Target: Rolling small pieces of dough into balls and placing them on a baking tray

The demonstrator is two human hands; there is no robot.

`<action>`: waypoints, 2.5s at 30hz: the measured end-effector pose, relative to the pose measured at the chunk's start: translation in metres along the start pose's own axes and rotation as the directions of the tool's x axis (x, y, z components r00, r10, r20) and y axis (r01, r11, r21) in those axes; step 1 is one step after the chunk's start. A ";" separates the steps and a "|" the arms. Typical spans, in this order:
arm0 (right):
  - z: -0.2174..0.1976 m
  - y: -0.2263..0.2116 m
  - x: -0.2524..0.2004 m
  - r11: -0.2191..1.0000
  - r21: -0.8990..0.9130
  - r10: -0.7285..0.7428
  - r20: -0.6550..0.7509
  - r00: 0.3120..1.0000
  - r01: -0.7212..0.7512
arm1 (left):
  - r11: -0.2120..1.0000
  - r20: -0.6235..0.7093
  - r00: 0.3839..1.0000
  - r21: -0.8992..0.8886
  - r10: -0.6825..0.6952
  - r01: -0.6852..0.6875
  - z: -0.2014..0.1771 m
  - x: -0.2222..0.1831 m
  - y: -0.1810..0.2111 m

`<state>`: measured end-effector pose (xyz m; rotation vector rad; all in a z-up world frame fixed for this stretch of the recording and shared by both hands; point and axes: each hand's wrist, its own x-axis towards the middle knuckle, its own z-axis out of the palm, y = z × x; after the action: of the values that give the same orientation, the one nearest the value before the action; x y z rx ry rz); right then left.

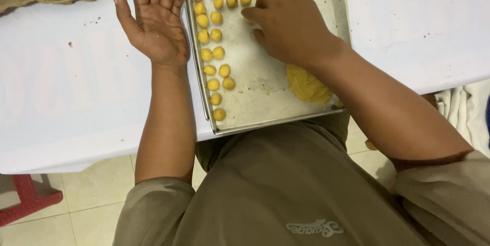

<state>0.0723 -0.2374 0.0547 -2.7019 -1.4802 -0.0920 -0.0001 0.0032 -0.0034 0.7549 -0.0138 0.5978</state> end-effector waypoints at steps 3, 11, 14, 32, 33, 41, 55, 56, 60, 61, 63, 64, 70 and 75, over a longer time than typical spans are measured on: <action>0.001 0.006 0.006 0.999 -0.018 -0.029 -0.056 0.998 0.028 | 1.000 -0.039 0.999 -0.016 -0.004 0.003 0.000 0.000 0.000; 0.020 0.022 0.018 0.985 -0.170 -0.105 -0.393 0.913 0.040 | 1.000 0.015 1.000 0.003 0.009 -0.009 0.002 -0.001 0.003; 0.023 0.024 0.020 0.993 -0.108 -0.077 -0.361 0.929 0.040 | 1.000 0.001 1.000 -0.005 0.014 -0.014 0.004 -0.001 0.002; -0.053 -0.044 -0.016 0.849 0.529 -0.128 0.199 0.972 0.004 | 0.995 0.029 0.998 -0.086 0.062 -0.059 -0.013 0.003 -0.009; -0.050 -0.050 -0.021 0.848 0.530 -0.130 0.202 0.971 0.003 | 0.995 0.025 0.998 -0.085 0.061 -0.058 -0.015 0.002 -0.009; -0.003 -0.077 -0.046 0.862 0.448 -0.301 0.076 0.951 0.237 | 0.998 0.002 0.999 -0.057 0.034 -0.034 0.004 -0.001 0.001; -0.039 -0.024 -0.026 0.977 0.211 -0.026 0.213 0.977 -0.020 | 0.998 0.011 1.000 -0.053 0.022 -0.021 0.003 -0.002 0.002; -0.045 -0.012 -0.022 0.980 0.139 0.109 0.219 0.970 -0.142 | 0.999 0.010 1.000 -0.032 0.012 -0.011 0.005 -0.001 0.003; -0.027 0.045 -0.024 0.987 0.068 0.152 -0.072 0.986 -0.147 | 1.000 0.004 1.000 -0.027 0.006 -0.006 0.004 -0.001 0.002; -0.019 0.057 -0.025 0.989 0.043 0.142 -0.099 0.985 -0.138 | 1.000 -0.020 1.000 -0.021 -0.003 0.003 0.003 -0.001 0.001; -0.006 0.071 -0.023 0.991 0.020 0.132 -0.127 0.983 -0.131 | 1.000 -0.044 0.999 -0.012 -0.013 0.012 0.002 0.001 0.000; 0.000 0.074 -0.022 0.997 -0.043 0.051 -0.208 0.977 -0.061 | 1.000 -0.031 0.999 0.006 -0.008 0.008 0.001 0.000 0.001; 0.013 0.066 0.000 0.984 -0.141 -0.150 -0.343 0.927 0.107 | 1.000 -0.030 0.999 0.003 -0.011 0.012 0.002 -0.001 0.001; 0.044 0.063 0.025 0.959 -0.283 -0.087 -0.402 0.912 -0.033 | 0.999 -0.040 0.999 -0.011 -0.036 0.035 0.000 0.000 0.001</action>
<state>0.1396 -0.2469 0.0112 -2.6292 -1.4604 -0.8837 -0.0007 0.0035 -0.0026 0.7313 0.0334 0.5788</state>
